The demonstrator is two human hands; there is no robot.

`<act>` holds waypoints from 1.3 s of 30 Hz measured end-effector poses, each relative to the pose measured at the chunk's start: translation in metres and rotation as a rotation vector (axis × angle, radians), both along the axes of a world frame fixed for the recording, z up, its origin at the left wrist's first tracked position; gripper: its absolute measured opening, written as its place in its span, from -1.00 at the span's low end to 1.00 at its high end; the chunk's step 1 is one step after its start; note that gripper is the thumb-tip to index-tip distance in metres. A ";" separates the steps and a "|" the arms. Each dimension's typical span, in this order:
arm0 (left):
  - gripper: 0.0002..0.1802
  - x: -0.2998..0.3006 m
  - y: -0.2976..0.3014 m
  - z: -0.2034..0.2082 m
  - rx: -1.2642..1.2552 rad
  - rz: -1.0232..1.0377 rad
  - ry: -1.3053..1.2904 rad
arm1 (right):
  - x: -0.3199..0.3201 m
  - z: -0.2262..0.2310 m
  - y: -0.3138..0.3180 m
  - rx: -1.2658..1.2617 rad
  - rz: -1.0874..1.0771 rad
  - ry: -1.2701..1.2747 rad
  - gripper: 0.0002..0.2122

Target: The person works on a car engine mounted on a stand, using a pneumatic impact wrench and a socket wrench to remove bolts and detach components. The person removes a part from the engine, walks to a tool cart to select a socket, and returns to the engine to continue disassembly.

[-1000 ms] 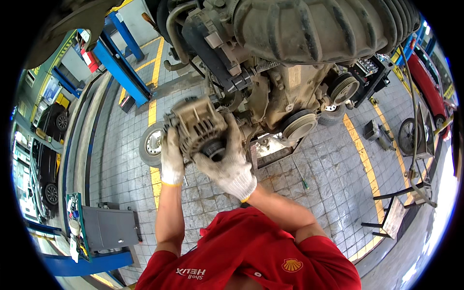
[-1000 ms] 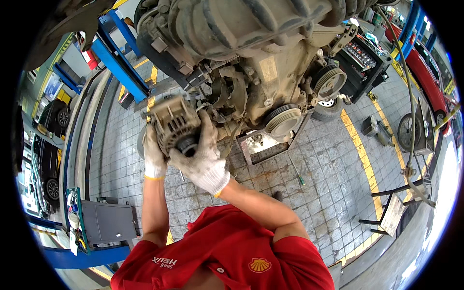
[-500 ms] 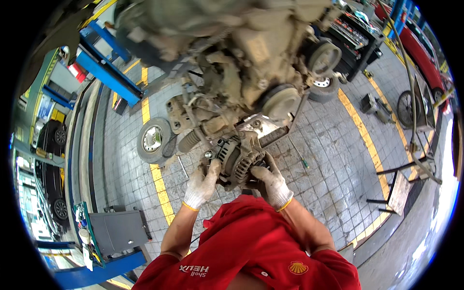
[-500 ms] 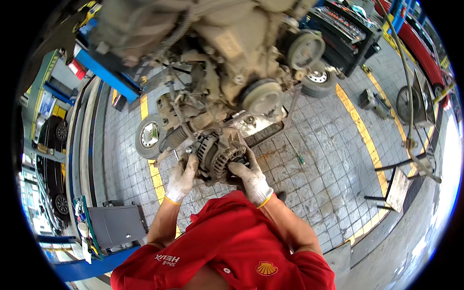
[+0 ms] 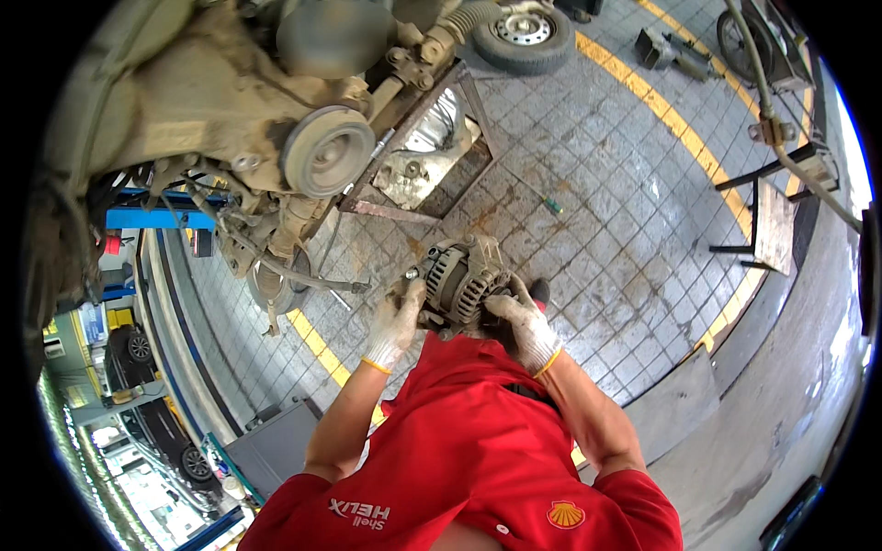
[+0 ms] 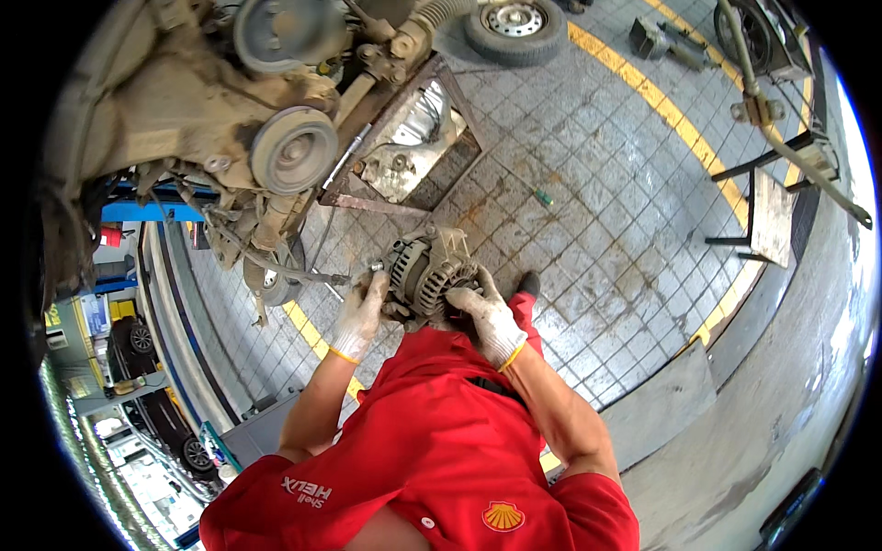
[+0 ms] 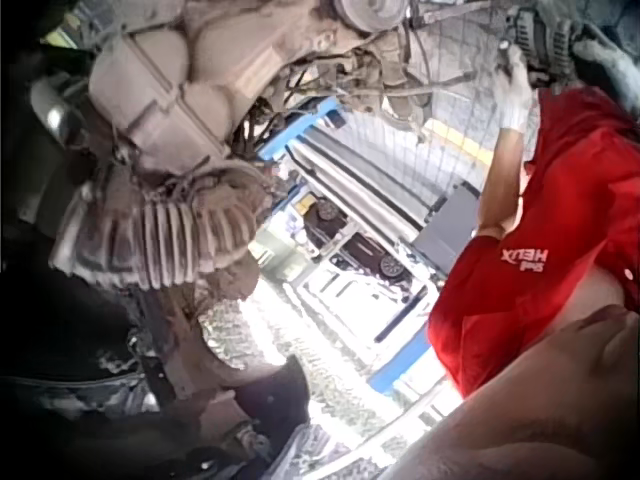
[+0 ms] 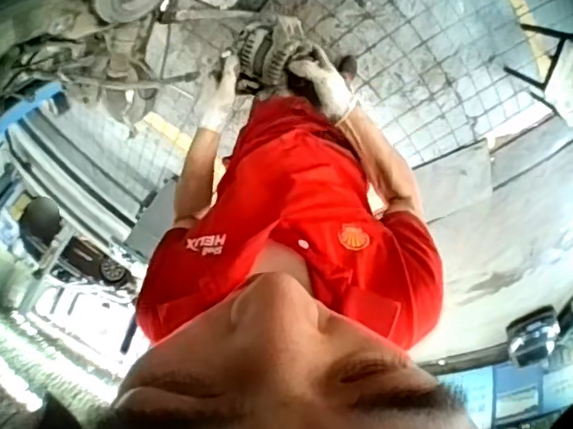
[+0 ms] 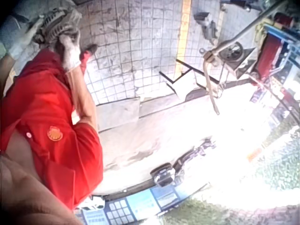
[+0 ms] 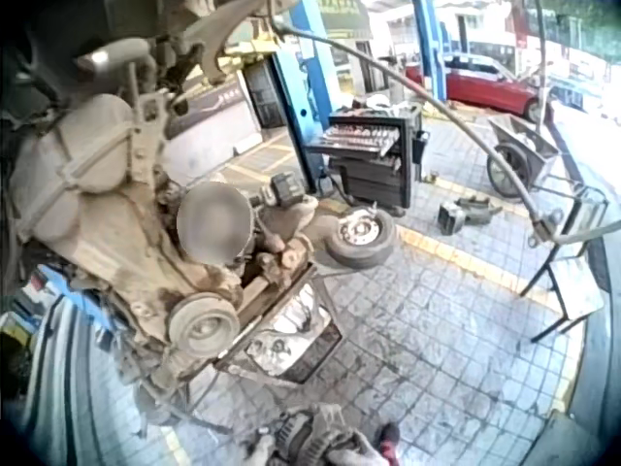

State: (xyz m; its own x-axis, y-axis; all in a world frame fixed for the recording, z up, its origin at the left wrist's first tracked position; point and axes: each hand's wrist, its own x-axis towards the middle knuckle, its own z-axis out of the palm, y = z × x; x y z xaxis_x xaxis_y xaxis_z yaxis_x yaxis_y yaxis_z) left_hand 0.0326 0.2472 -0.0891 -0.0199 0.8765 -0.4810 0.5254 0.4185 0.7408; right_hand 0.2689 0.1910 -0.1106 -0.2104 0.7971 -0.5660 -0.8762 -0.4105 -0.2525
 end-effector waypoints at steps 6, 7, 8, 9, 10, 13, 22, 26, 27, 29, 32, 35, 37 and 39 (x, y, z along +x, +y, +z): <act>-0.20 0.012 0.010 -0.050 -0.204 0.316 -0.393 | 0.003 -0.077 0.009 -0.142 0.017 -0.012 -0.14; -0.19 0.001 0.005 -0.078 -0.194 0.388 -0.463 | 0.003 -0.088 0.016 -0.146 0.014 0.002 -0.15; -0.20 -0.013 0.002 -0.107 -0.169 0.451 -0.432 | 0.000 -0.096 0.025 -0.146 0.004 0.012 -0.16; -0.19 -0.019 0.000 -0.123 -0.244 0.440 -0.352 | -0.003 -0.105 0.033 -0.145 -0.003 0.023 -0.17; -0.16 -0.023 0.000 -0.136 -0.315 0.433 -0.269 | -0.005 -0.114 0.045 -0.160 0.007 0.012 -0.19; -0.15 -0.068 -0.035 -0.221 -0.376 0.116 0.096 | -0.032 -0.192 0.068 -0.091 -0.051 0.000 -0.18; -0.36 -0.082 -0.045 -0.378 -0.240 -0.447 0.827 | -0.097 -0.307 0.227 0.072 0.009 -0.174 0.01; -0.44 -0.084 -0.038 -0.414 0.082 -0.572 0.709 | -0.139 -0.337 0.308 0.159 -0.041 -0.038 0.05; -0.44 -0.080 -0.035 -0.416 0.135 -0.594 0.636 | -0.146 -0.340 0.328 0.182 -0.040 -0.031 0.06; -0.45 -0.077 -0.016 -0.420 0.217 -0.626 0.600 | -0.179 -0.361 0.373 0.218 -0.080 -0.060 0.05; -0.44 -0.083 0.004 -0.431 0.234 -0.616 0.642 | -0.221 -0.388 0.443 0.221 -0.166 -0.131 0.05; -0.37 -0.094 0.009 -0.447 0.262 -0.609 0.639 | -0.253 -0.396 0.499 0.169 -0.296 -0.096 -0.01; -0.34 -0.120 -0.013 -0.480 0.225 -0.629 0.654 | -0.276 -0.393 0.514 0.138 -0.278 0.054 -0.05; -0.35 -0.123 -0.021 -0.484 0.236 -0.583 0.729 | -0.306 -0.410 0.530 0.107 -0.096 -0.109 -0.15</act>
